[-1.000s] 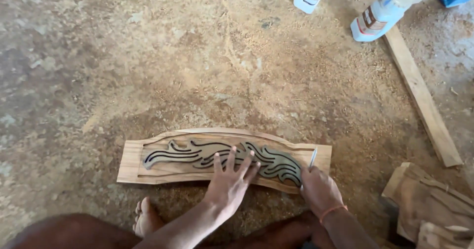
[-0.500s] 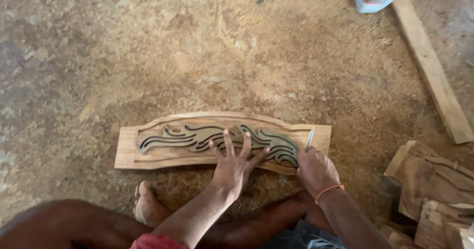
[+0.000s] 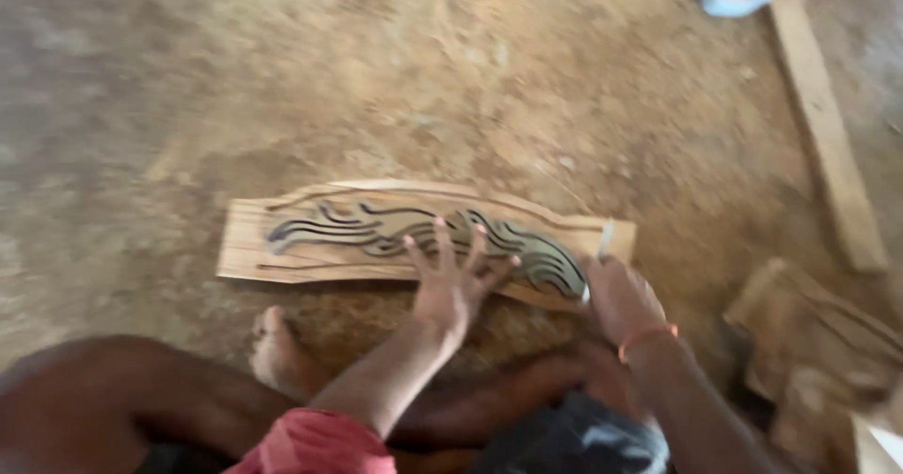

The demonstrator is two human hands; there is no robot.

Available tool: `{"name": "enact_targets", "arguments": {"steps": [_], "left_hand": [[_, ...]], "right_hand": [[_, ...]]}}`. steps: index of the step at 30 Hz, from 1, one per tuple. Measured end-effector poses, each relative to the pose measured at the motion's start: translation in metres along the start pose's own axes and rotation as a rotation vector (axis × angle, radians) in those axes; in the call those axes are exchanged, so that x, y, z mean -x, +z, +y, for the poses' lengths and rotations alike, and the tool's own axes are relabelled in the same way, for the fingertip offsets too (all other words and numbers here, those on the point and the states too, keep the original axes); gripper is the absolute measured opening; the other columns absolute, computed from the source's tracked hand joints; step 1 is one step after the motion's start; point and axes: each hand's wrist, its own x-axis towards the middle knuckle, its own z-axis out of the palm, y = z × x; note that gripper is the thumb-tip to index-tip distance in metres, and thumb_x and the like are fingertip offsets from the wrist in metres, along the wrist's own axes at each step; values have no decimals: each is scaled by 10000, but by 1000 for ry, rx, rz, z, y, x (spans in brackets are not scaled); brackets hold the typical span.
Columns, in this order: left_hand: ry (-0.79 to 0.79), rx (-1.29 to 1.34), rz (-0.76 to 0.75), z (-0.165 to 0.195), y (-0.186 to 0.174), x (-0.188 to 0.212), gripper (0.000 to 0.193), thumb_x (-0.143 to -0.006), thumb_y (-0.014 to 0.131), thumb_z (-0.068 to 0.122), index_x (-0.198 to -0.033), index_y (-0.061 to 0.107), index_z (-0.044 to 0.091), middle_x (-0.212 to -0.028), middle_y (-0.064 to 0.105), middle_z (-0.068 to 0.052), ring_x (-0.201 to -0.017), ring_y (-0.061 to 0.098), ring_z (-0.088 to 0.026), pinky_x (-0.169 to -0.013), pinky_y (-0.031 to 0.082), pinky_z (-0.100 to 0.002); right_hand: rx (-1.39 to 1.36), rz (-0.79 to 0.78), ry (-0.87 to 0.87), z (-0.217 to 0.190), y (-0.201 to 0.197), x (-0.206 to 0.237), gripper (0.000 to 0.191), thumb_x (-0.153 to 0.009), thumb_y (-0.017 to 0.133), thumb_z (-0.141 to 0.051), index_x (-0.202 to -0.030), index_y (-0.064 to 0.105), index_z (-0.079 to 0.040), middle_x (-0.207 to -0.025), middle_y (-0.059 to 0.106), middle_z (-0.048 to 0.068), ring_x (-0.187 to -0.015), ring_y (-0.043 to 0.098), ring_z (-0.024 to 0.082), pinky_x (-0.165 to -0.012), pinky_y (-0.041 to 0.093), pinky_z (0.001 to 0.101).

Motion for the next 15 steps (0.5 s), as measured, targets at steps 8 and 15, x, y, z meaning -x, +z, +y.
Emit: {"name": "enact_targets", "arguments": {"steps": [8, 15], "left_hand": [[26, 8, -37, 2, 19, 5, 993, -938, 582, 56, -1605, -14, 488, -1681, -20, -195, -1404, 106, -709, -981, 233, -912], [28, -22, -113, 6, 22, 5, 1079, -885, 524, -70, -1614, -47, 484, -1688, -82, -197, -1410, 54, -693, -993, 199, -899]], "right_hand": [[-625, 435, 350, 20, -24, 53, 392, -800, 755, -118, -1182, 677, -82, -949, 747, 105, -866, 741, 245, -781, 594, 367], [-439, 436, 210, 22, 18, 61, 344, -801, 760, -122, -1144, 742, -102, -929, 740, 111, -842, 734, 277, -807, 584, 383]]}}
